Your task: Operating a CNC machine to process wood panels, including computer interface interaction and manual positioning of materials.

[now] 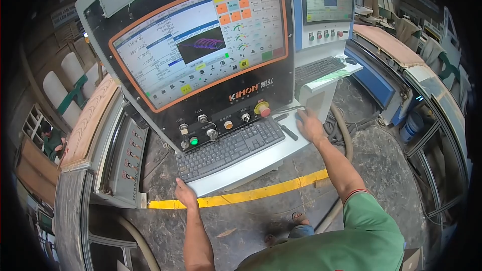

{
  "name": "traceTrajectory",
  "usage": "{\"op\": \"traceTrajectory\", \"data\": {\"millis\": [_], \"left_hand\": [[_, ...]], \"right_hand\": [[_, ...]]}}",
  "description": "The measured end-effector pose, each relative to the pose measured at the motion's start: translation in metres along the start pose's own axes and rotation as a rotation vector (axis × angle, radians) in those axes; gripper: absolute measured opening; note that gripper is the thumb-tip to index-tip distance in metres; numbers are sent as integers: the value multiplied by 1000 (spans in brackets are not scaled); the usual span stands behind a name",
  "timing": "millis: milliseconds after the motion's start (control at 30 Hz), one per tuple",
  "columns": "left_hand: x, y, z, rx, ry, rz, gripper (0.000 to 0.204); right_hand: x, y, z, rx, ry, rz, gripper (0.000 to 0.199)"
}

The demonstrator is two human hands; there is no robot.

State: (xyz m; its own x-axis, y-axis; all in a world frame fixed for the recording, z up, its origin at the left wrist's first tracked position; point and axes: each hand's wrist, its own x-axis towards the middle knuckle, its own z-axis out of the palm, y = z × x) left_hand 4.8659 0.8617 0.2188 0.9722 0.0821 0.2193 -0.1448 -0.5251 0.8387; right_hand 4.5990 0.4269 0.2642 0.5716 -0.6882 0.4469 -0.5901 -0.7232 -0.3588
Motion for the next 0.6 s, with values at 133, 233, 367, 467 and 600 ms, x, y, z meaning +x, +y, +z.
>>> {"op": "traceTrajectory", "data": {"millis": [133,233,367,467,600], "left_hand": [[5,-10,1,-4,18,5,67],[4,-9,2,-8,26,-1,67],[2,-7,1,-4,23,-16,67],[3,-9,1,5,26,-12,68],[6,-13,1,44,7,-50,68]], "right_hand": [[0,-1,3,19,8,-31,47],[0,2,5,21,-10,-32,47],[-1,4,6,-23,31,-64,45],[-2,2,7,-9,24,-60,45],[-2,1,7,-6,24,-47,45]]}}
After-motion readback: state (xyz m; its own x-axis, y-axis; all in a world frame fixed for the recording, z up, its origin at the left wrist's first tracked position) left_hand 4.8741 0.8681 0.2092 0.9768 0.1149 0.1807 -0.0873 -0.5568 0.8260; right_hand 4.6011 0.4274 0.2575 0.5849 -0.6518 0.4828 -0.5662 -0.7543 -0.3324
